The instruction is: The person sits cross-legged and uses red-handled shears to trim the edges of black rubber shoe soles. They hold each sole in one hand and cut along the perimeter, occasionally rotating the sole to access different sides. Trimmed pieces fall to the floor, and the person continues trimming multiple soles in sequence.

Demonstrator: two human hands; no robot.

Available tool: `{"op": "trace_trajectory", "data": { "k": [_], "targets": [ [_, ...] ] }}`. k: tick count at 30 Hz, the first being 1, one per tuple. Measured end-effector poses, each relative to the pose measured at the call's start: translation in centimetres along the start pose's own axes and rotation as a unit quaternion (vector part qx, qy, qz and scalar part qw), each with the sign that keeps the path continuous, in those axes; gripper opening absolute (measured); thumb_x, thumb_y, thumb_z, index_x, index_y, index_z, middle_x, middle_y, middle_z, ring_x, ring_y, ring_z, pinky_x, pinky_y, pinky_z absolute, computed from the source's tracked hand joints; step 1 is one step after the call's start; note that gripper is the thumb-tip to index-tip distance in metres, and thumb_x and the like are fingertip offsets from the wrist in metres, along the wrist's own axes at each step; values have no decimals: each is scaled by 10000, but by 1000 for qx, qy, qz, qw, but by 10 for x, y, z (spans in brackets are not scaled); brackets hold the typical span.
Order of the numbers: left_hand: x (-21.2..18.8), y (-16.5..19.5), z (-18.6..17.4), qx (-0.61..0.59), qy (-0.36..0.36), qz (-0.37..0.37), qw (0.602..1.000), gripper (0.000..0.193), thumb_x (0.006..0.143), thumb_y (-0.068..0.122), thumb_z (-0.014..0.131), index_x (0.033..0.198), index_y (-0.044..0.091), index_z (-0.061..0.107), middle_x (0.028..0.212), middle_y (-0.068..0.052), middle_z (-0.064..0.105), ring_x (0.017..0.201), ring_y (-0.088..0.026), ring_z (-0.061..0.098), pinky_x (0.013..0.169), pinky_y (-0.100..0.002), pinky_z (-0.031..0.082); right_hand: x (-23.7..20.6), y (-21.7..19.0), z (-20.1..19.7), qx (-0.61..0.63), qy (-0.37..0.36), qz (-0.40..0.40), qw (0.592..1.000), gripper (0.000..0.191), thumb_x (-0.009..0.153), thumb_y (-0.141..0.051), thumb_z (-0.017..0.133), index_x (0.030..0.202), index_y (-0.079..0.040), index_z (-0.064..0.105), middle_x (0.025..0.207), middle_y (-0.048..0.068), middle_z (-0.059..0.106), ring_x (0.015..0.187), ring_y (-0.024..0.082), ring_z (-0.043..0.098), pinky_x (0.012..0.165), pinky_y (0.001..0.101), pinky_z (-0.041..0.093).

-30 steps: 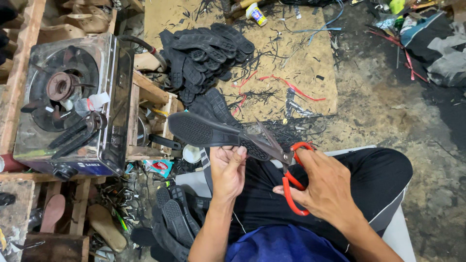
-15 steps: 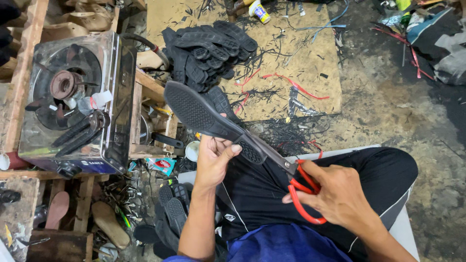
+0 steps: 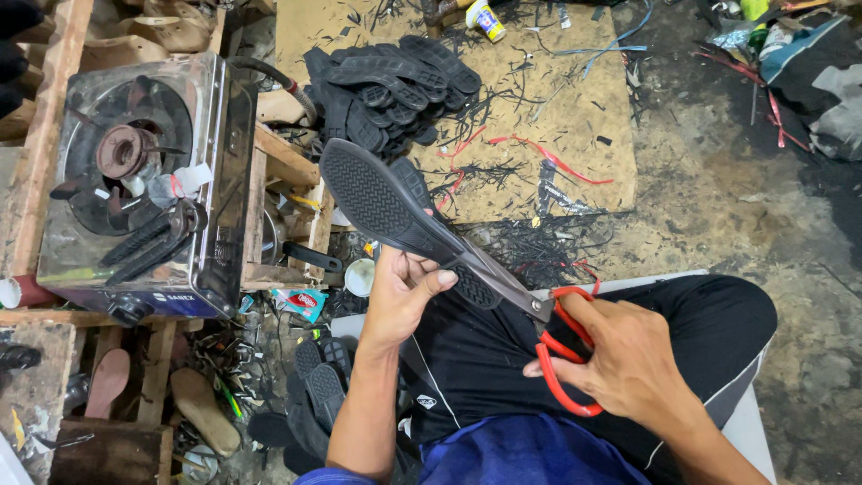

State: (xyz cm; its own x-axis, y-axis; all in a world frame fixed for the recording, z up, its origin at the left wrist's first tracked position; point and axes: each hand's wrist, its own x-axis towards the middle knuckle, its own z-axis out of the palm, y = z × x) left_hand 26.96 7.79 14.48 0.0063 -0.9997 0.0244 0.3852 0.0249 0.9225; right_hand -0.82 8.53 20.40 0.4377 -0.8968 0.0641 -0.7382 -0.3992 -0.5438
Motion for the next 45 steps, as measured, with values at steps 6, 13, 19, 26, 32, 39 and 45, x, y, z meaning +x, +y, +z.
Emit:
{"op": "trace_trajectory", "data": {
  "k": [6,13,19,26,32,39,45],
  "targets": [
    [2,7,-1,-8,-49,10,999,845,872,-80,750,1582,40,309,1224,-83,663,1093,-184,683,925,-291,585,0,7,-2,0,-52,11,999,750,520,-672,903,997,-139,677,602,127,623,565,343,650,546,465,486],
    [-7,6,6,-1,-52,-43,998,806,878,-70,735,1551,49,307,1232,-61,666,1085,-152,658,850,-275,544,1,1,2,52,-41,23,998,724,536,-571,881,1057,-109,685,582,142,615,561,352,642,529,455,479],
    [-5,-5,3,-147,34,3,988,449,1020,-64,709,1420,-112,511,1252,-112,678,1089,-146,629,955,-280,516,-2,-6,4,91,-82,54,991,707,601,-528,879,1134,-106,684,607,150,644,571,360,655,532,451,491],
    [-5,-7,11,-86,49,63,993,547,895,-114,721,1371,13,483,1202,-90,659,1031,-162,682,846,-276,575,-2,-6,8,86,-67,61,992,555,709,-423,812,1127,-83,681,602,161,632,578,373,646,539,453,479],
    [-5,-5,13,-110,47,82,989,548,908,-121,727,1381,17,487,1217,-94,656,982,-144,668,798,-258,568,-2,-8,9,139,-77,69,985,570,716,-403,810,1155,-61,690,568,177,606,508,367,625,493,433,479],
    [-5,-7,18,-143,47,72,986,516,925,-120,725,1368,1,489,1178,-91,647,1002,-154,677,810,-253,562,-1,-5,10,128,-58,66,988,555,698,-376,829,1133,-62,687,558,149,607,496,347,617,492,418,470],
    [-9,-8,25,-180,25,63,981,558,914,-78,752,1395,13,484,1148,-107,668,927,-140,652,774,-236,533,-7,1,20,157,-31,38,986,469,714,-332,821,1051,-37,682,544,159,567,471,342,589,469,417,447]
  ]
}}
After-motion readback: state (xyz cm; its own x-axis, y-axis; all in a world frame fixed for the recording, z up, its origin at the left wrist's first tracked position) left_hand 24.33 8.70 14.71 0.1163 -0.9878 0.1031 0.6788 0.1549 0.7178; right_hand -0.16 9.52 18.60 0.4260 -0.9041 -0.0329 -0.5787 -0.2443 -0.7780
